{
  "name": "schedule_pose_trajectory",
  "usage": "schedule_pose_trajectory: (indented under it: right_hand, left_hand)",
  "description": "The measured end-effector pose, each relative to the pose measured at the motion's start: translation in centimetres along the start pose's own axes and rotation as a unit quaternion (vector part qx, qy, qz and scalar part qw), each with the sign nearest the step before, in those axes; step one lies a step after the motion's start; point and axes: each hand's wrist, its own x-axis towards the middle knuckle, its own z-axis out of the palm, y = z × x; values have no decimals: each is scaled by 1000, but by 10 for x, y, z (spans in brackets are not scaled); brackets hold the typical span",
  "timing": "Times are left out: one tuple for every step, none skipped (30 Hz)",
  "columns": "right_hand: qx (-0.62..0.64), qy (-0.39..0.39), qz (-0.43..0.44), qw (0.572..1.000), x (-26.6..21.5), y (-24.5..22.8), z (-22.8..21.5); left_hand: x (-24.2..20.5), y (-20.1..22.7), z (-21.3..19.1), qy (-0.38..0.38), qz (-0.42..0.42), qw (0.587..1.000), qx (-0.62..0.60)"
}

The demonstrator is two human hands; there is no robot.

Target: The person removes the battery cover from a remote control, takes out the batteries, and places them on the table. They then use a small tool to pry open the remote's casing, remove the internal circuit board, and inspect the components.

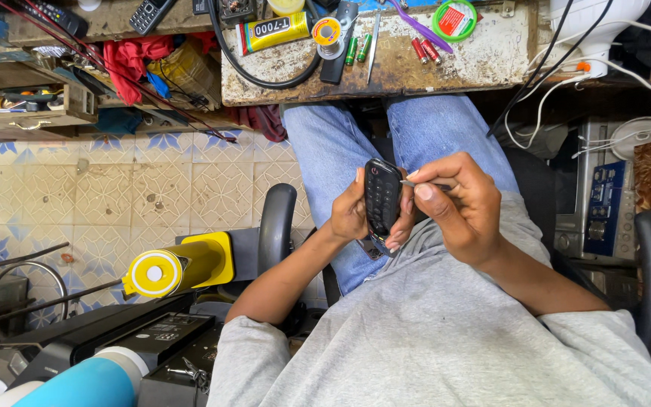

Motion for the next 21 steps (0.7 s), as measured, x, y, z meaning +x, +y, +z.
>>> schedule_pose_trajectory:
  right_hand:
    - [0,0,0,1000,-2,6,-2]
    - [-2,-1,-3,1000,-4,11,-4]
    - [-4,-3,-6,1000,-6,17,-6]
    - [-3,-3,-6,1000,-6,16,-6]
    - [-2,-1,-9,1000,-6,14,-6]
    - [-2,0,-11,1000,-5,13,-6]
    - [-1,0,-11,1000,-5,14,-6]
    - [-5,4,-12,1000,-5,15,-5]
    - [-9,7,-12,1000,-5,15,-5]
    - [-9,7,-13,1000,-6,16,-6]
    - [-18,9,-11,1000,-6,17,-6]
    - [-27,11,-10,1000,-6,17,-7]
    - [-27,11,-10,1000,-8,23,-12]
    - [-54,11,-14,998,-10,28,-18]
    - [-81,10,-18,996,-12,34,-23]
    - [-81,9,-19,996,-9,32,-26]
    - [-138,-4,-23,990,-6,30,-29]
    - [-195,-18,-28,980,-4,28,-32]
    - [-195,-19,-30,980,-4,32,-36]
    - [-248,-27,-42,967,-4,37,-40]
    - [-301,-35,-54,951,-4,41,-44]
  left_hand:
    - [-1,-1,-2,0,0,1000,0]
    - [-3,-2,-4,-3,-2,1000,-5]
    - [-4,-3,-7,-5,-4,1000,-9]
    - [-3,-3,-6,-5,-5,1000,-9]
    - [-2,-3,-5,-3,-3,1000,-9]
    - [-1,-3,-4,-2,-1,1000,-10]
    - [-1,-4,-4,-2,-1,1000,-9]
    - [-1,-4,-4,0,1,1000,-9]
    - [-1,-5,-3,1,3,1000,-10]
    - [-1,-6,-3,1,3,1000,-10]
    - [-2,-7,-3,10,7,1000,1]
    - [-3,-8,-2,18,12,1000,11]
    - [-1,-7,-2,19,12,1000,11]
    - [1,-7,-1,30,21,998,48]
    - [4,-6,-1,41,31,995,85]
    - [5,-3,-1,40,32,995,85]
    - [7,0,-1,63,45,986,145]
    - [9,3,-1,86,59,973,204]
    - [11,6,0,85,60,973,205]
    - [13,9,2,102,66,953,276]
    - [16,11,3,120,73,928,345]
